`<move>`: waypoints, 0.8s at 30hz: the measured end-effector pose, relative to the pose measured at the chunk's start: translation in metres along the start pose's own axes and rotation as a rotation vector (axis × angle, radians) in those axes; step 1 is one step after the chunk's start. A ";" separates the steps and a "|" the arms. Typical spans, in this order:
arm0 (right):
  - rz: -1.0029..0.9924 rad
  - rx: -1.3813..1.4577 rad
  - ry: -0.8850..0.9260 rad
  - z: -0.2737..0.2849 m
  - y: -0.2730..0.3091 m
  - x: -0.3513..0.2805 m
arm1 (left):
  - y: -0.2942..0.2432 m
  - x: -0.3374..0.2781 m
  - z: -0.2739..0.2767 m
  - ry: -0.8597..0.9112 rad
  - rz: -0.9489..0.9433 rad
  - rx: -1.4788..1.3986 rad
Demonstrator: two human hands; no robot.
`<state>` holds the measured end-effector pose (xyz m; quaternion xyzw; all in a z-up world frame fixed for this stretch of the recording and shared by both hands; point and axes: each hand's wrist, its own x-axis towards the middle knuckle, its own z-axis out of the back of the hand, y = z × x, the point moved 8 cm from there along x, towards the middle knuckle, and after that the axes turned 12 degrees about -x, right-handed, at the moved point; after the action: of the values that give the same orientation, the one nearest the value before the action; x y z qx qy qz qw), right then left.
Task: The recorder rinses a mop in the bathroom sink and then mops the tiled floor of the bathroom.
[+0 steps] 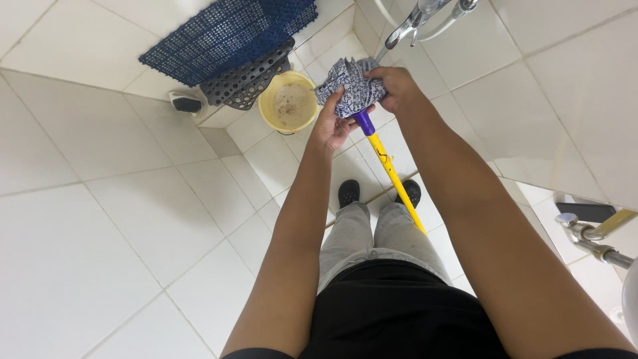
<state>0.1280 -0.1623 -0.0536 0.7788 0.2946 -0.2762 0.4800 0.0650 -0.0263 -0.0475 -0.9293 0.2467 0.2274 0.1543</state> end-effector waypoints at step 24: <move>0.065 -0.015 0.119 -0.039 0.035 -0.051 | -0.060 0.042 0.002 -0.208 -0.095 0.405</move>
<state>0.1244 -0.1495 0.0182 0.7994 0.2993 -0.2116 0.4761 0.1290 0.0077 -0.0597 -0.8615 0.2259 0.2603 0.3729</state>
